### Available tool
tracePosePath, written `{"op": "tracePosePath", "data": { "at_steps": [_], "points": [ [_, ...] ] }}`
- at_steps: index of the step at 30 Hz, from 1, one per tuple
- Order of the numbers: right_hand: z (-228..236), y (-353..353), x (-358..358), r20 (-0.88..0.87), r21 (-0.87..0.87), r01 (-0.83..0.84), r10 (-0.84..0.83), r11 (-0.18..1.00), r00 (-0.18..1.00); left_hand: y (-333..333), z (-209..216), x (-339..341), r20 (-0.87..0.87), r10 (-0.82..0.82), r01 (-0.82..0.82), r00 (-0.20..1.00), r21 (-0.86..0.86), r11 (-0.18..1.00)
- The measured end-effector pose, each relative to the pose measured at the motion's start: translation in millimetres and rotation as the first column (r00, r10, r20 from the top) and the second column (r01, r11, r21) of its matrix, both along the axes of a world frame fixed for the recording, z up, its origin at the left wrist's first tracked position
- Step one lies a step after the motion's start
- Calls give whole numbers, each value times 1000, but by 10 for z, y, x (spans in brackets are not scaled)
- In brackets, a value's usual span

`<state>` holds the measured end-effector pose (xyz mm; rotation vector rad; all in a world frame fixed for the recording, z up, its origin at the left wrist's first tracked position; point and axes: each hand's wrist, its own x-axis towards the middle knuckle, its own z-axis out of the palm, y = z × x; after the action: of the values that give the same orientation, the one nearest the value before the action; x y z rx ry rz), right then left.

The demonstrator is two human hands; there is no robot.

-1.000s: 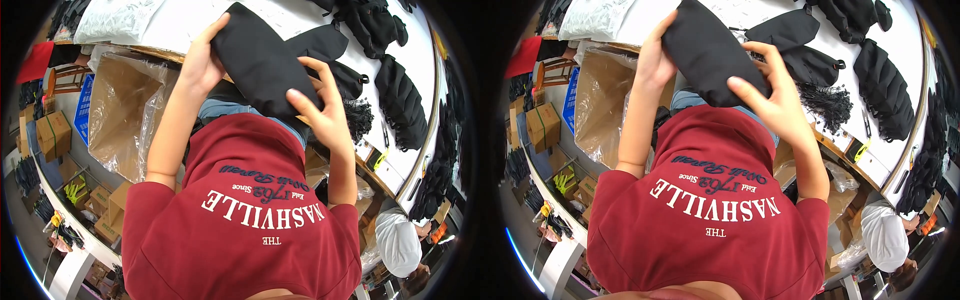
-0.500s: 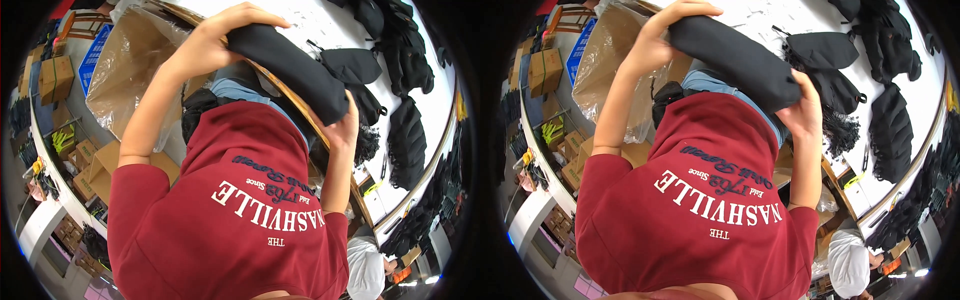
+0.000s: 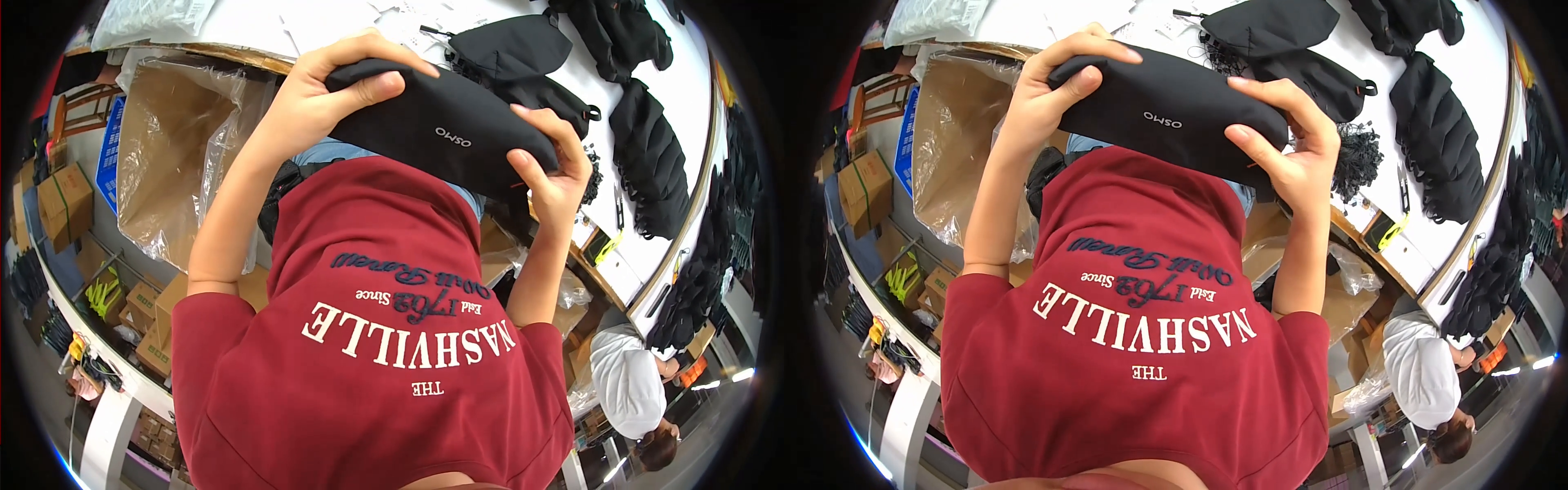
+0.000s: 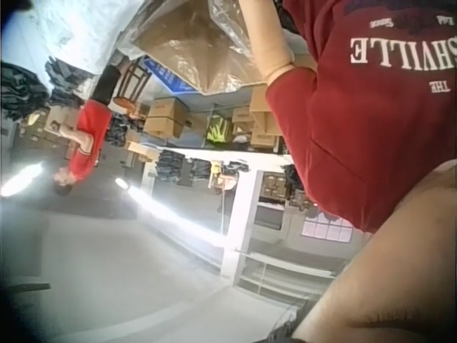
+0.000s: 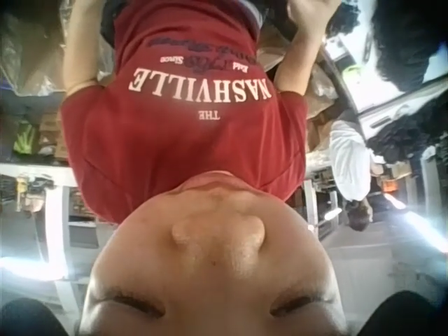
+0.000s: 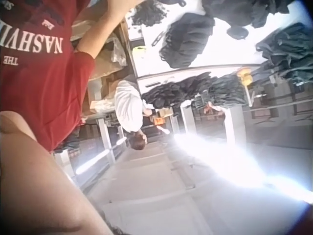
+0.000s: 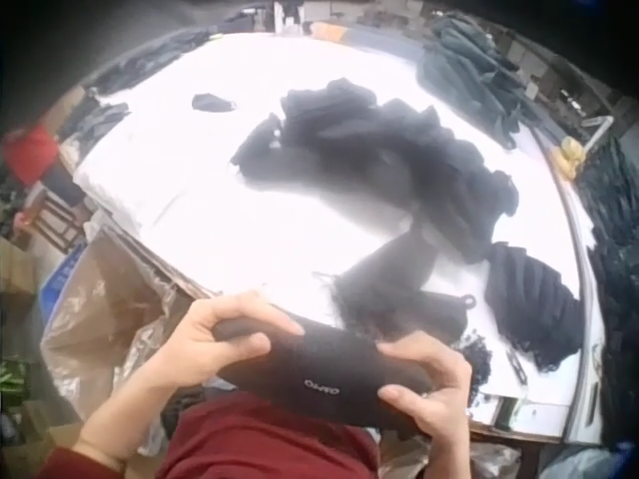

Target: Checking and packing small black pouches into larger quantities.

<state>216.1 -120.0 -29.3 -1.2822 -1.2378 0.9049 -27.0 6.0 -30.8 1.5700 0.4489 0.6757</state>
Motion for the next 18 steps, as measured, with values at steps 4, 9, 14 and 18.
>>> {"op": "tracePosePath", "data": {
  "at_steps": [4, 9, 14, 18],
  "points": [
    [39, -18, 269, 178, -52, -176, 182, 983, 967, 61, -50, 49, 12, -29, 28, 1000, 104, 994],
    [211, -277, 383, -133, -418, -304, 273, 856, 953, 12, -60, 193, -2, -131, 131, 991, 83, 988],
    [114, -365, 438, -280, -389, -350, 252, 852, 926, -87, -183, 232, -124, -84, 82, 989, -16, 996],
    [251, -750, 851, -228, -531, -85, -46, 843, 973, -137, -274, 222, -54, -107, 95, 993, -192, 977]
  ]
}}
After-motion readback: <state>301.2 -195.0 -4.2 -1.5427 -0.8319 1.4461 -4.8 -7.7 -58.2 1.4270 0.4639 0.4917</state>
